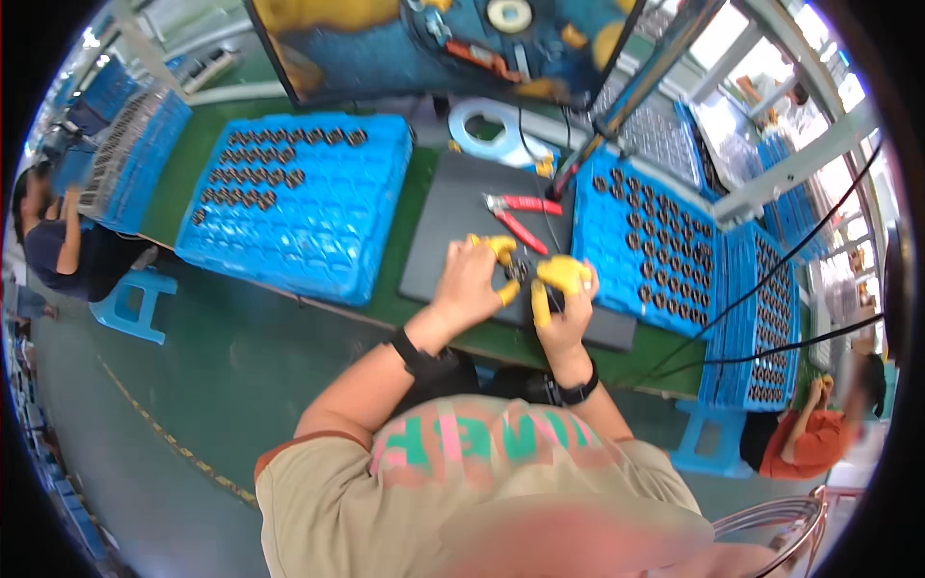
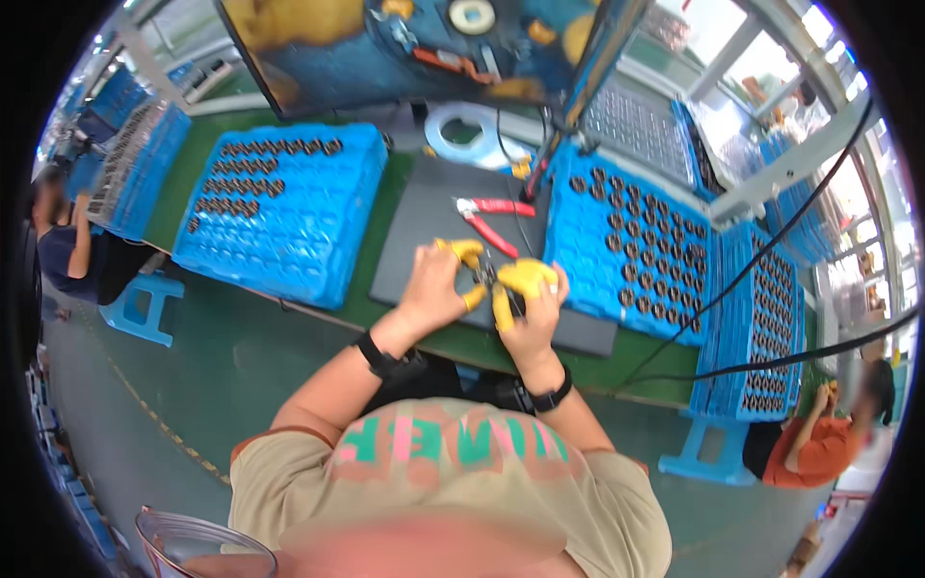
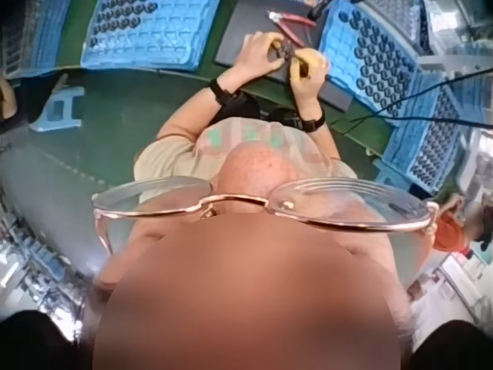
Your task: Assembling small electronic motor components using hand tools on a factory production line.
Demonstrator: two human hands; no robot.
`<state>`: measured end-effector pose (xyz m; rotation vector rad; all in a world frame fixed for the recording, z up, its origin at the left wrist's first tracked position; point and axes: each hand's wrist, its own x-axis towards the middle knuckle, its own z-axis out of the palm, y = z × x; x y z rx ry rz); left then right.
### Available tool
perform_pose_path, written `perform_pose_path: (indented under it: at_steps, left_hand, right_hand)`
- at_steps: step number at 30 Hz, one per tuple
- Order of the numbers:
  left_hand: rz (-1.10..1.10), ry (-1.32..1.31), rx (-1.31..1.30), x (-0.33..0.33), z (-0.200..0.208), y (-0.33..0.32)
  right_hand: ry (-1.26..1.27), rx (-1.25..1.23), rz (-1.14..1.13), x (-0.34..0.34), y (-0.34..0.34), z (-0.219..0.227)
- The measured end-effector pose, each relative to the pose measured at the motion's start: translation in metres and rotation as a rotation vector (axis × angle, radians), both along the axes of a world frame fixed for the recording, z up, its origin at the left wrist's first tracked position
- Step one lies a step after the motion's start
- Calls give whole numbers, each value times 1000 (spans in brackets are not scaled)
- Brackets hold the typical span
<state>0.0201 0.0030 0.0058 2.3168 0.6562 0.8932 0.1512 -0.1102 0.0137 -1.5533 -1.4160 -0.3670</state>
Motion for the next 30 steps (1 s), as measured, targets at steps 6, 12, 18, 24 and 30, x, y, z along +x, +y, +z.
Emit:
perform_pose_path:
  at_steps: [6, 12, 18, 24, 30]
  left_hand:
    - [-17, -8, 18, 0, 3, 12]
    - [-24, 21, -11, 0, 0, 8]
    - [-37, 28, -36, -1, -3, 7]
    - [-35, 18, -6, 0, -5, 9]
    - [-27, 43, 12, 1, -6, 11]
  right_hand:
    - [-9, -13, -37, 3, 10, 1]
    - [-3, -69, -33, 3, 5, 0]
    - [-14, -127, 3, 4, 3, -2]
    - [-18, -163, 22, 4, 6, -2]
    - [-36, -215, 18, 4, 8, -2]
